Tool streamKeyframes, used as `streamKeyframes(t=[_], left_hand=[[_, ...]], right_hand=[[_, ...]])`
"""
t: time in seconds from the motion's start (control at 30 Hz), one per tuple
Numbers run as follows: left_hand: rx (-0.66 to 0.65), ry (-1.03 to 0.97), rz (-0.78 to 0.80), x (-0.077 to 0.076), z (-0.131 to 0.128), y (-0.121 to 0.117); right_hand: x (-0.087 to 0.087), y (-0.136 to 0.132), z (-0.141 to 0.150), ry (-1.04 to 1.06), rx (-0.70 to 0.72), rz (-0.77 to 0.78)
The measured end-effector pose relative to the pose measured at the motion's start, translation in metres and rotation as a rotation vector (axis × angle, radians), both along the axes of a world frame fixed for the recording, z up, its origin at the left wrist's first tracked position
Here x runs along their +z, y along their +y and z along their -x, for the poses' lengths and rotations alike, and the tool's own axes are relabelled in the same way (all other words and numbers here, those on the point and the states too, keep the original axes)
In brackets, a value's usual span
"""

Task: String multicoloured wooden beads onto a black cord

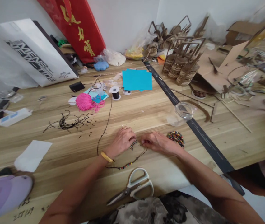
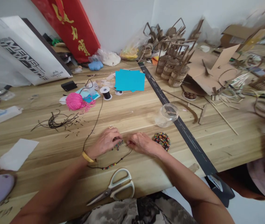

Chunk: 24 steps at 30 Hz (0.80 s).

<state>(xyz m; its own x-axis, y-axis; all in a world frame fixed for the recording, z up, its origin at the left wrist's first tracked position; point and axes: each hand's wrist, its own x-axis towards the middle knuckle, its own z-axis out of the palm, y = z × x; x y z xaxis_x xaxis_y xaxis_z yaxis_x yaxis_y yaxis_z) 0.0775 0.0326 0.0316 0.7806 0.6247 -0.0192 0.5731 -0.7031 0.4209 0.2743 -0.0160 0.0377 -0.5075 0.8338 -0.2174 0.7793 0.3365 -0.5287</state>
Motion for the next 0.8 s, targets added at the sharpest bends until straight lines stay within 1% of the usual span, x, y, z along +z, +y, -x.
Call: streamKeyframes(t=[0.13, 0.23, 0.4, 0.53, 0.6, 0.67, 0.73, 0.8], left_hand=[[-0.066, 0.037, 0.009, -0.001, -0.001, -0.003], [-0.097, 0.045, -0.027, -0.006, -0.001, -0.005], [-0.108, 0.046, -0.096, -0.016, -0.001, -0.006], [-0.102, 0.012, -0.095, -0.016, -0.003, -0.007], [-0.081, -0.028, -0.080, -0.013, -0.003, -0.007], [-0.033, -0.095, -0.030, -0.007, -0.002, -0.007], [0.055, -0.195, 0.062, -0.001, 0.003, -0.009], [0.185, -0.318, 0.183, 0.002, 0.010, -0.013]], right_hand=[[-0.004, 0.001, -0.001, 0.021, -0.001, -0.001], [-0.006, 0.001, -0.002, 0.038, 0.004, -0.008], [-0.008, 0.002, -0.002, 0.077, 0.014, -0.020], [-0.012, 0.003, -0.004, 0.124, 0.015, -0.019], [-0.013, 0.003, -0.005, 0.163, 0.019, -0.011], [-0.012, 0.003, -0.005, 0.215, 0.014, 0.001], [-0.010, 0.002, -0.004, 0.280, -0.014, 0.020], [-0.008, 0.001, -0.001, 0.359, -0.055, 0.054]])
